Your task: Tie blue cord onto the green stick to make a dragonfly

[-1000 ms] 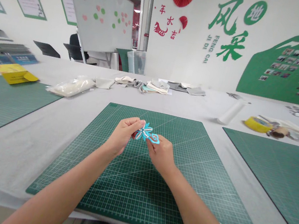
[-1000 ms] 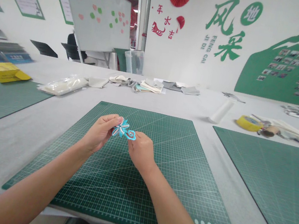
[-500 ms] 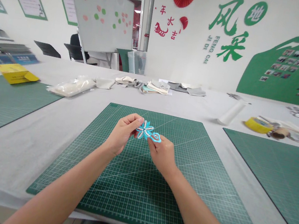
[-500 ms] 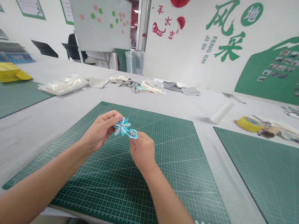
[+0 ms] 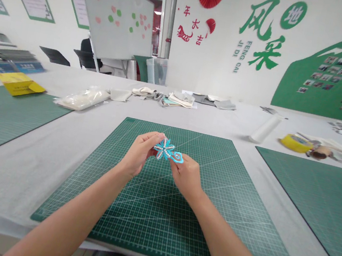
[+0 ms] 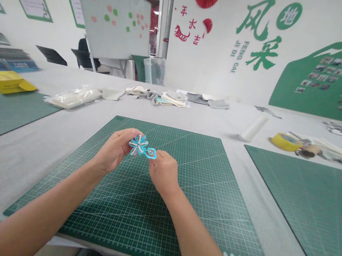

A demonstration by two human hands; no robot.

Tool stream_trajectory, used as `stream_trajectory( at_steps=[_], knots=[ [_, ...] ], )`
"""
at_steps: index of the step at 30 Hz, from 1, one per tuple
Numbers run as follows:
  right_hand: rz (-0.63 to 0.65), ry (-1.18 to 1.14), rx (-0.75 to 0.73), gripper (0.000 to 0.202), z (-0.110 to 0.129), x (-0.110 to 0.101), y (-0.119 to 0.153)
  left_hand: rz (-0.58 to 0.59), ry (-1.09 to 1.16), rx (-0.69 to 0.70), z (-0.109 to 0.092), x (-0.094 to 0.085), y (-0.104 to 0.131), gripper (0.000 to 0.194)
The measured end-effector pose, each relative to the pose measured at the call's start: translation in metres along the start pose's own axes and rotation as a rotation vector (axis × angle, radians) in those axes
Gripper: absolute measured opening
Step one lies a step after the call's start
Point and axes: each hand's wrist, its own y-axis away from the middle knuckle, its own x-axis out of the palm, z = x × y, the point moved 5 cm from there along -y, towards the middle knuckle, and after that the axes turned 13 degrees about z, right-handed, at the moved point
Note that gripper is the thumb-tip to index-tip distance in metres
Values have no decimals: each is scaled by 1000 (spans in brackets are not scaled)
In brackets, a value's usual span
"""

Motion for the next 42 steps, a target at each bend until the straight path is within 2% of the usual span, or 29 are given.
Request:
stream_trajectory(
  at_steps=[5, 9, 15, 25, 29, 33, 42],
  knots=[
    [6, -1, -20, 28, 1, 0, 0, 12, -13, -76, 2, 1, 1, 23],
    [27, -9, -37, 27, 2, 1, 0, -3, -7, -79, 2, 0, 1, 22],
    [5, -2, -20, 26, 0, -1, 0, 41, 53, -64, 4, 3, 0, 27],
    [18, 14, 15, 24, -5, 1, 2, 133, -91, -160, 5, 8, 2, 25],
    [4, 12, 31, 23, -6, -1, 1, 159, -47, -154, 5, 9, 2, 27],
    [-44, 45, 68, 25, -9, -6, 1, 189, 28, -147, 6, 12, 2, 20],
    [-39, 13, 48, 23, -11, -6, 1, 189, 3, -133, 6, 11, 1, 14]
  ],
)
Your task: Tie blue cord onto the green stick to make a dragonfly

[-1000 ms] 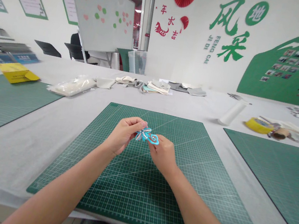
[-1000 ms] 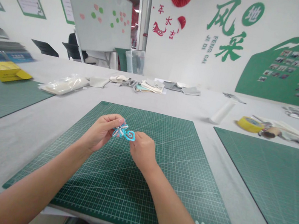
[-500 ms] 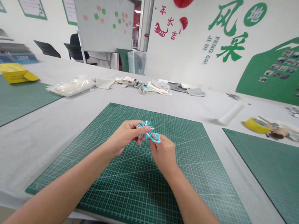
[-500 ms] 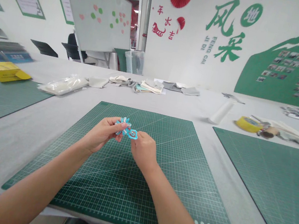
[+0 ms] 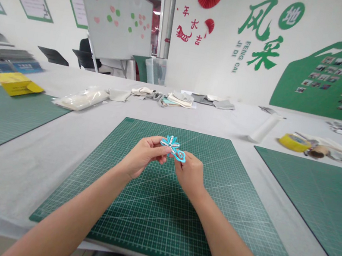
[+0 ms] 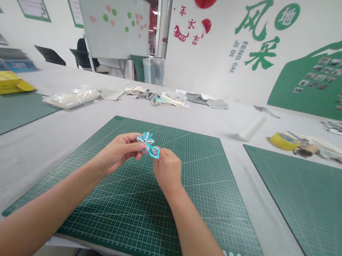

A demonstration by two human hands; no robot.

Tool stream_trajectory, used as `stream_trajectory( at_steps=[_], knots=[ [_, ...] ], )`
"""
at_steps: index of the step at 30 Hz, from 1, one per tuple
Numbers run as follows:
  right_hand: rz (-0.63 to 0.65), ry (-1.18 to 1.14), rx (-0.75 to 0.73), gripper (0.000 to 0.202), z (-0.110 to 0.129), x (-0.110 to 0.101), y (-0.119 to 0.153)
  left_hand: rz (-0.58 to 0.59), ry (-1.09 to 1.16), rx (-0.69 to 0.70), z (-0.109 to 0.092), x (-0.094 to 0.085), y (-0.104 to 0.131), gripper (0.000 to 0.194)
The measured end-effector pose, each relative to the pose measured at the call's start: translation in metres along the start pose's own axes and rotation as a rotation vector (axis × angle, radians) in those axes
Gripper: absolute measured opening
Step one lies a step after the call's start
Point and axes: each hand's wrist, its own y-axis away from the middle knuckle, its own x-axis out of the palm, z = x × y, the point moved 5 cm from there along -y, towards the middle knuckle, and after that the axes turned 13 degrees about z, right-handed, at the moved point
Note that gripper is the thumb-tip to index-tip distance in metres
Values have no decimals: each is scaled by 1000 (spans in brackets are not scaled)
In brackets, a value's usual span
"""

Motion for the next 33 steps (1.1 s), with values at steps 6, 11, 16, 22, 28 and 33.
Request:
stream_trajectory(
  at_steps=[6, 11, 16, 22, 28, 33],
  knots=[
    [15, -17, 21, 27, -2, 1, 0, 13, -12, -10, 0, -1, 0, 16],
    [24, -234, 168, 28, -4, -4, -4, -43, -14, 55, -1, -2, -1, 25],
    [20, -731, 284, 28, -7, -3, -7, -103, -284, -20, 11, -4, -6, 23],
    [2, -1116, 410, 23, -13, 8, -7, 74, -251, -195, 31, 1, -10, 21],
    [-14, -1216, 497, 27, -18, 11, -5, 54, -235, -176, 31, 2, -9, 19],
    [0, -1077, 466, 28, -18, 11, -4, -38, -153, -149, 33, 0, -10, 17]
  ],
)
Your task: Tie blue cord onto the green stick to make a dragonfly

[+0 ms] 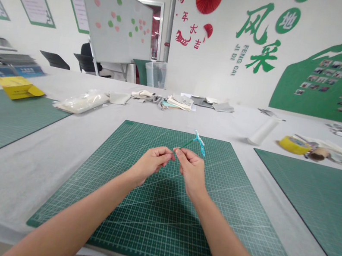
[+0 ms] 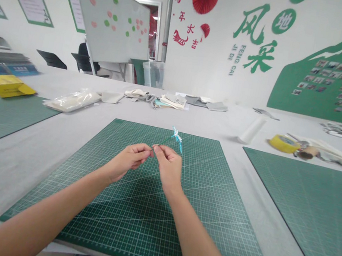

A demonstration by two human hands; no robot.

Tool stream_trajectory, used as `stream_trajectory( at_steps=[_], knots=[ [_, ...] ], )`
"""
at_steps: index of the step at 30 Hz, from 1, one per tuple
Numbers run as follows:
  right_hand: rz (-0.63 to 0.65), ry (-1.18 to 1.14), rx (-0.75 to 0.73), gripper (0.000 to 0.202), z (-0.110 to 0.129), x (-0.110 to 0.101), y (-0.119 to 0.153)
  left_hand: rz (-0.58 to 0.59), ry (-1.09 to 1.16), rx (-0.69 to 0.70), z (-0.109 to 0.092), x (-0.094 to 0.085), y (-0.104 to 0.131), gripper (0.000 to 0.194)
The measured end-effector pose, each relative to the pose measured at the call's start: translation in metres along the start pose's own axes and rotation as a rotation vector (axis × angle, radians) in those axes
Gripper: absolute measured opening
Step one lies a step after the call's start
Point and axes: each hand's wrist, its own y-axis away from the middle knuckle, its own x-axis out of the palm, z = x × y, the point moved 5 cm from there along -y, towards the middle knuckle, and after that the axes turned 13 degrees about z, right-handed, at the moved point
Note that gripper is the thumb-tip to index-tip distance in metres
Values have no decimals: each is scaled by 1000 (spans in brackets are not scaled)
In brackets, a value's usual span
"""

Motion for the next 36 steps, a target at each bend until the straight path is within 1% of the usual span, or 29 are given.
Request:
stream_trajectory(
  at_steps=[4, 9, 13, 17, 21, 24, 30, 33, 36],
  knots=[
    [-7, 132, -23, 26, 2, 1, 2, -46, 97, 5, 1, -6, 0, 16],
    [-12, 339, -72, 24, 10, 3, 5, -65, 167, 10, 3, -13, -1, 16],
    [3, 448, -94, 23, 14, 5, 7, -89, 137, 16, 4, -15, -1, 16],
    [11, 532, -115, 23, 16, 6, 9, -121, 71, -12, 3, -16, 1, 16],
    [-23, 618, -128, 24, 18, 3, 9, -163, -62, -24, -1, -19, 1, 18],
    [-45, 692, -143, 23, 22, 2, 10, -186, -207, -5, -3, -23, 1, 21],
    [-98, 820, -223, 20, 30, -2, 11, -213, -481, 52, -4, -27, 0, 22],
    [-52, 897, -299, 21, 33, -2, 12, -205, -586, 64, -4, -27, 0, 23],
    [17, 1076, -381, 25, 38, 0, 13, -181, -718, 65, -5, -26, 0, 23]
  ],
)
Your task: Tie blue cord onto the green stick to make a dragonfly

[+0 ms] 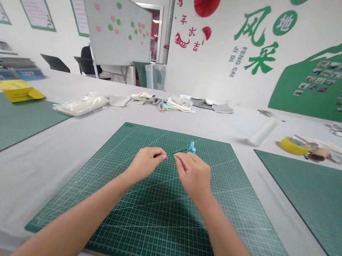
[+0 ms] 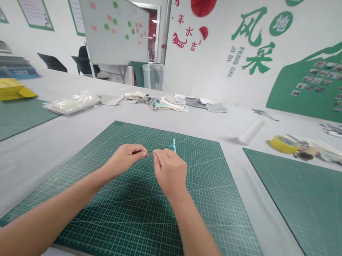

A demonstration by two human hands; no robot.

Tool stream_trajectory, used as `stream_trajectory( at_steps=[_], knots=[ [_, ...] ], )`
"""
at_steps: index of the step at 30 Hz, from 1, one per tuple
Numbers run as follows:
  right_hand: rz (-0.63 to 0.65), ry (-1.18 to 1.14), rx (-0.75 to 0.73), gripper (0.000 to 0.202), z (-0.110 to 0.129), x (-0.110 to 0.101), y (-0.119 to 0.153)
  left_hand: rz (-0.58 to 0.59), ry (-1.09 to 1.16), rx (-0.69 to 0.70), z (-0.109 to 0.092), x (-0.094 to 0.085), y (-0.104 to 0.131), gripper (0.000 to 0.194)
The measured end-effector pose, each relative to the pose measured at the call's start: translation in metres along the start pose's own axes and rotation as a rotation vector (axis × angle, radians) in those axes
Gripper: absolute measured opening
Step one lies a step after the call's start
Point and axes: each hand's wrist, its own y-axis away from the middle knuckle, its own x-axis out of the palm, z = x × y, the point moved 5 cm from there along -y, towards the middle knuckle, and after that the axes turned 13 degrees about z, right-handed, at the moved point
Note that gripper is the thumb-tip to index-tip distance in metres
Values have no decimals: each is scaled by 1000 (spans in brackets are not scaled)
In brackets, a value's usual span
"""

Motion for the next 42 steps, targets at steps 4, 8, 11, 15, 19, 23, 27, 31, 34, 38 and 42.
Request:
stream_trajectory(
  at_steps=[4, 8, 11, 15, 19, 23, 27, 31, 34, 38, 42],
  knots=[
    [83, 193, -46, 27, 1, -10, -6, 36, -174, 74, -7, -1, 1, 23],
    [205, 92, -41, 22, -7, -21, -17, 108, -261, 150, -16, -3, 3, 22],
    [287, -67, -17, 16, -22, -23, -22, 220, -287, 221, -22, -1, 5, 23],
    [333, -341, 37, 11, -44, -17, -18, 349, -258, 285, -27, 3, 9, 23],
    [388, -542, 41, 13, -51, -8, -12, 466, -212, 320, -30, 10, 11, 22],
    [422, -613, 50, 12, -45, -10, -10, 533, -199, 299, -32, 15, 11, 24],
    [415, -718, 67, 13, -43, -13, -11, 571, -85, 284, -39, 12, 13, 24],
    [470, -830, 133, 18, -53, -1, -10, 644, 51, 270, -46, 7, 16, 23],
    [485, -893, 186, 20, -60, 15, -8, 570, 104, 244, -46, 1, 14, 24],
    [453, -999, 238, 21, -60, 34, -6, 423, 177, 161, -37, -4, 9, 22],
    [427, -1101, 312, 18, -49, 40, -4, 317, 274, 101, -30, -7, 7, 20]
  ],
)
